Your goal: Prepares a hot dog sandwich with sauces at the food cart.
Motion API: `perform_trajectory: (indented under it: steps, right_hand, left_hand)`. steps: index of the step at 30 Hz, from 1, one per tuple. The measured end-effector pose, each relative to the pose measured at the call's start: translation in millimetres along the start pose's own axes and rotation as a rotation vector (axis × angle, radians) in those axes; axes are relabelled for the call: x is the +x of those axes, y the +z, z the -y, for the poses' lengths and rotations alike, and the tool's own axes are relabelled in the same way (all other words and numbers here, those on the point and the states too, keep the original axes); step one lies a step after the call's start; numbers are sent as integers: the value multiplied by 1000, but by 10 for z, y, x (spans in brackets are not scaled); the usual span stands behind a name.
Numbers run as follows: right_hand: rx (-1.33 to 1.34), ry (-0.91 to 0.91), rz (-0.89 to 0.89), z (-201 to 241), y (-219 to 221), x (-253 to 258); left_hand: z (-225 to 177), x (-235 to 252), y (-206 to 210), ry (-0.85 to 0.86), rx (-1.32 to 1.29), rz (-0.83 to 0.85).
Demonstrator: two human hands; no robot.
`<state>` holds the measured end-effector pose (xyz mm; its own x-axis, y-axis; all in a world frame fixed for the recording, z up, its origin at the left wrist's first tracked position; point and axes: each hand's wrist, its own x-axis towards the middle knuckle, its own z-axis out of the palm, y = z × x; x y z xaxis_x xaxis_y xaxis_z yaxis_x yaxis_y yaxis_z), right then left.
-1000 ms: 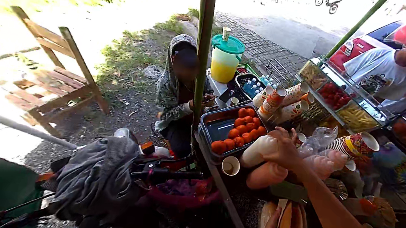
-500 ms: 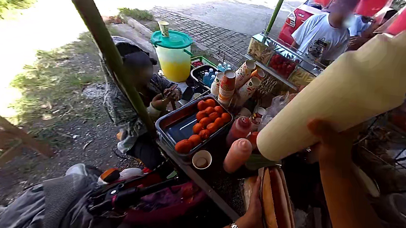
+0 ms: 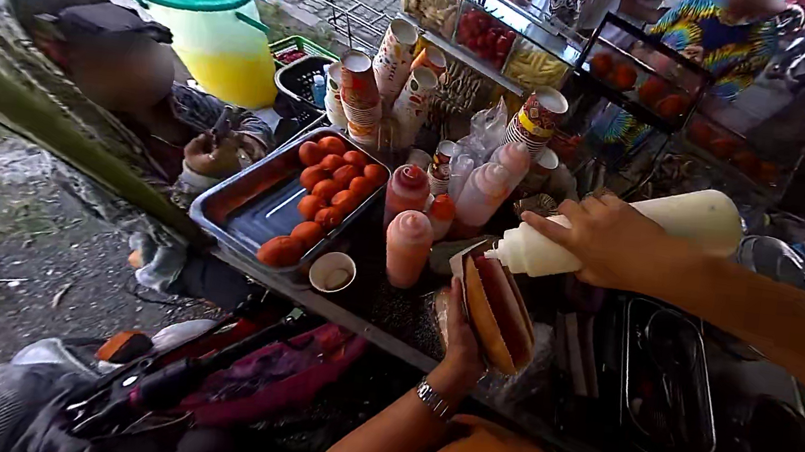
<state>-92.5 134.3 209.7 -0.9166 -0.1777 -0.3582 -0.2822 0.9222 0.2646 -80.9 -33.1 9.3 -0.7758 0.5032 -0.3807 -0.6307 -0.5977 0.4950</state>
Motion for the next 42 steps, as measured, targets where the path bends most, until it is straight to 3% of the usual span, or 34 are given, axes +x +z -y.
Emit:
perform_trajectory:
  steps: [15, 28, 42]
  right_hand:
    - [-426, 23, 115, 206, -290, 67]
    - [-400, -10, 152, 441, -272, -114]
    - [-329, 24, 188, 369, -68, -400]
  left_hand:
    - [165, -82, 130, -24, 12, 3]
    - [102, 41, 118, 13, -36, -16]
    - [67, 263, 98, 149, -94, 59]
